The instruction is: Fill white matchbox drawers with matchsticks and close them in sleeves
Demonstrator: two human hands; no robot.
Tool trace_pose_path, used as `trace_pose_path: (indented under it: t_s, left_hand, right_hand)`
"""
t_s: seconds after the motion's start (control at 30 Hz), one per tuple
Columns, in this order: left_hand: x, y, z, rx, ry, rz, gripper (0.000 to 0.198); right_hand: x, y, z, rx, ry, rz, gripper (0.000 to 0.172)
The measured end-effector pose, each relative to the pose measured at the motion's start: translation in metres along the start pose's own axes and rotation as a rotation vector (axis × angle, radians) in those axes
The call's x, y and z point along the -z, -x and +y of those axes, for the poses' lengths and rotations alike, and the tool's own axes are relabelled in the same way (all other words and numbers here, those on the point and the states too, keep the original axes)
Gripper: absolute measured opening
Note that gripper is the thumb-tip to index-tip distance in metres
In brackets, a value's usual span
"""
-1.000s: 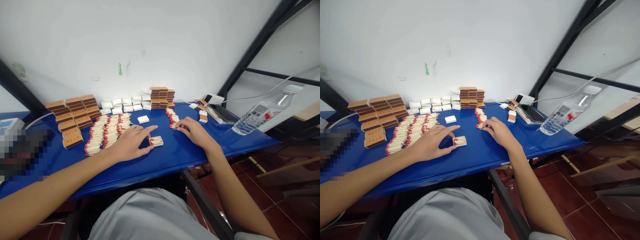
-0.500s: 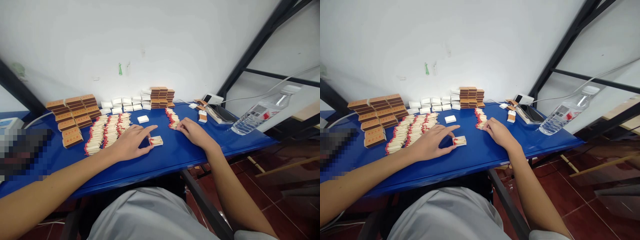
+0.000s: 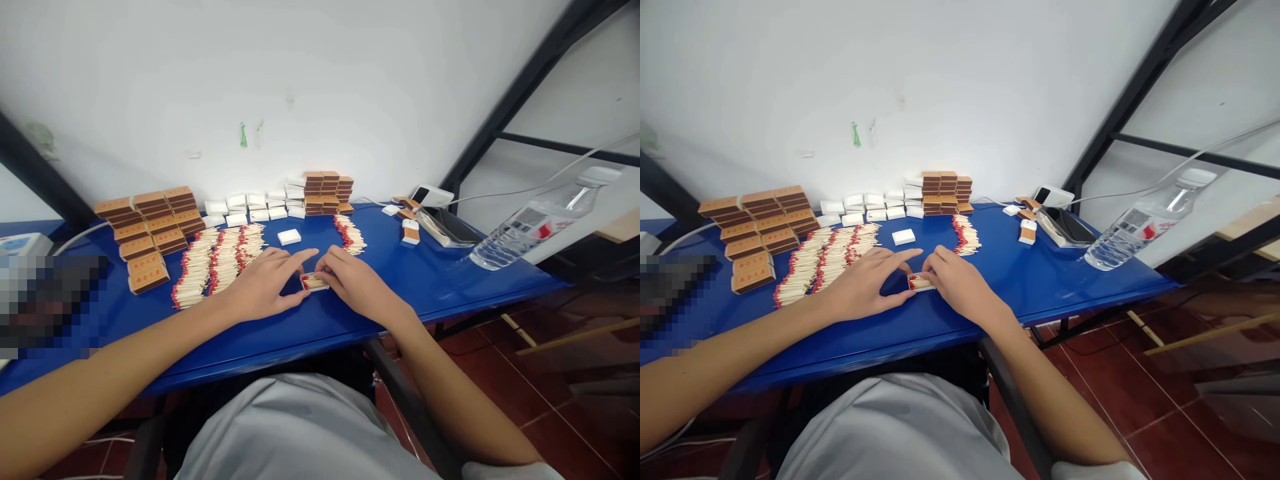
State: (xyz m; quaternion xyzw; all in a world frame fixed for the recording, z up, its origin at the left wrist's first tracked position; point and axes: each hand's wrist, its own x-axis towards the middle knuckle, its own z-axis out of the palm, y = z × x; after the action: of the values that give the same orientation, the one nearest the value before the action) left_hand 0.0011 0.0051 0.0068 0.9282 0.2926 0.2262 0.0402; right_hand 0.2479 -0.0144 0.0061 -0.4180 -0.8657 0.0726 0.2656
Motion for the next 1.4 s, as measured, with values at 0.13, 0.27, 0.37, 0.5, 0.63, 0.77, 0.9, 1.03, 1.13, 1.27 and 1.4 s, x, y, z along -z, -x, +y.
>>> trace_pose_path:
  t_s: [0.13,0.27,0.37,0.5,0.63,0.77,0.9,1.03,1.13,1.27,1.4]
  left_hand:
    - [-0.001,0.0,0.0,-0.01,0.02,0.009,0.065]
    - [-0.001,0.0,-0.001,0.001,0.019,0.002,0.064]
    - [-0.001,0.001,-0.003,0.004,0.013,-0.006,0.064]
    - [-0.001,0.002,-0.003,0.012,0.012,-0.01,0.064]
    - [0.0,0.002,-0.002,0.016,0.017,-0.009,0.064]
    - [0.0,0.001,-0.003,0.013,0.022,-0.005,0.064]
    - [-0.001,0.001,-0.004,0.005,0.017,-0.006,0.065]
    - [0.0,0.001,-0.004,0.009,0.014,-0.013,0.065]
    - [0.0,0.001,-0.002,0.017,0.017,-0.016,0.065]
    - [0.0,0.001,-0.002,0.01,0.034,-0.013,0.065]
    - [0.0,0.001,-0.002,0.005,0.034,-0.002,0.065]
  right_hand:
    - [0.013,0.004,0.024,-0.078,-0.066,0.119,0.017]
    - [0.028,0.013,0.071,-0.223,0.059,0.193,0.019]
    - [0.032,0.02,0.099,-0.262,0.096,0.15,0.016]
    - [0.031,0.023,0.106,-0.218,0.07,0.124,0.016]
    - [0.03,0.021,0.1,-0.203,0.038,0.13,0.016]
    - [0.029,0.021,0.1,-0.214,0.014,0.109,0.016]
    - [0.028,0.021,0.102,-0.241,-0.009,0.099,0.018]
    - [0.029,0.021,0.099,-0.246,-0.028,0.11,0.017]
    - [0.029,0.022,0.09,-0.235,-0.054,0.127,0.019]
    - [0.029,0.02,0.064,-0.176,-0.081,0.136,0.019]
    - [0.023,0.014,0.03,-0.094,-0.078,0.071,0.014]
